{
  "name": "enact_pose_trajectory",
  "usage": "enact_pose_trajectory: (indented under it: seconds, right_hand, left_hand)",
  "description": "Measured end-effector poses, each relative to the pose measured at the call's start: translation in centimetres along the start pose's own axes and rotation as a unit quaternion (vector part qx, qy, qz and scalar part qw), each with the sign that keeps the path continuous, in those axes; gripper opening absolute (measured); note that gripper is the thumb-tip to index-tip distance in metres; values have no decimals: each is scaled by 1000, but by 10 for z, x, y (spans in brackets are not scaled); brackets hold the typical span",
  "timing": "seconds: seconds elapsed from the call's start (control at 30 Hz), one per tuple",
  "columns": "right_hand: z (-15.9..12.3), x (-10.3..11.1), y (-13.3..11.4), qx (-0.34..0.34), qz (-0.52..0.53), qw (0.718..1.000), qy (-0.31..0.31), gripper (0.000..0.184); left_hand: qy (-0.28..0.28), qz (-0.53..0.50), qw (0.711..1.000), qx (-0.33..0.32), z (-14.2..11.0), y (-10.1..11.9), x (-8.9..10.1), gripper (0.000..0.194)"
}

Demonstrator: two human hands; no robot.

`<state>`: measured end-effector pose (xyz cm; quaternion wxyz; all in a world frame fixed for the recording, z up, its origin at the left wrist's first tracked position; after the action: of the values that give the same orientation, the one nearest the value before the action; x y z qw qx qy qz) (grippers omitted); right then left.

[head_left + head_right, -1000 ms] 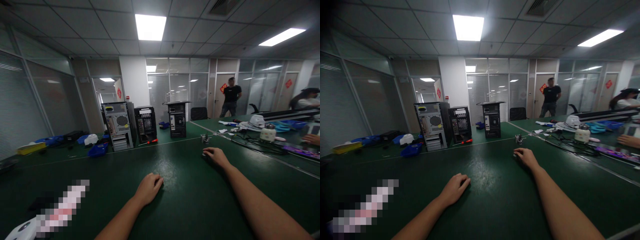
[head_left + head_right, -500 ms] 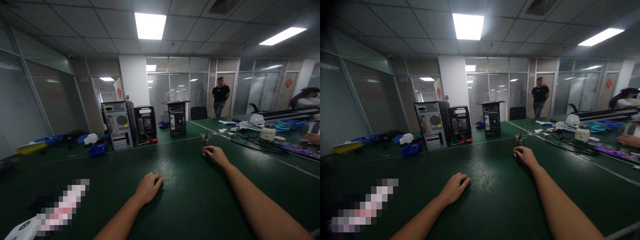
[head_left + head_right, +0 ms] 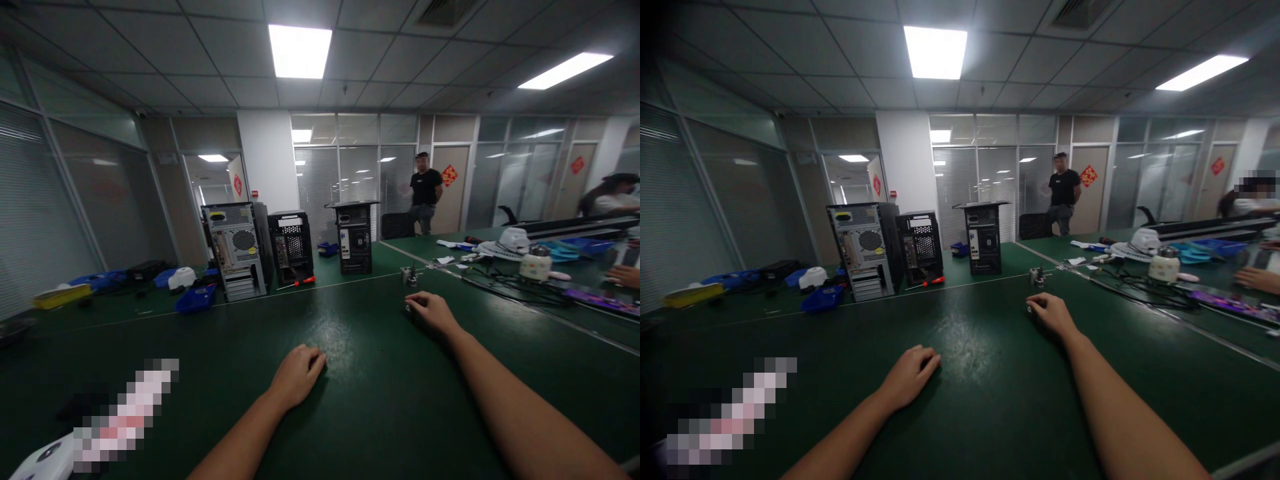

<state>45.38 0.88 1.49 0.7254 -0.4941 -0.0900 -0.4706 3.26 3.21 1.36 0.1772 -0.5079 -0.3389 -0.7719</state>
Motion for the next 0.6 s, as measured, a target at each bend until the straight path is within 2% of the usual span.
enact_pose_trajectory:
  seconds: [0.3,0.6]
  right_hand:
    - [2,0,9,-13,12,1000,-26,30]
    - [0,1,-4,-7,-6,1000,-6,29]
  left_hand:
    - [-5,-4,1000,5,0,3,2,39]
    - [-2,-4,1000,-4,0,0,0,40]
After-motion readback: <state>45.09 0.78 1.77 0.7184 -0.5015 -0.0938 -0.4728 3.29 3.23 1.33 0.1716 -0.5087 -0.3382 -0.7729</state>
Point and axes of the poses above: each hand's wrist, its own z-axis towards the middle knuckle, its own x-axis out of the back of the hand, y = z × x, the point moved 4 cm from there along z, towards the middle knuckle, and after that the axes turned 3 degrees about z, right-handed, at the moved point
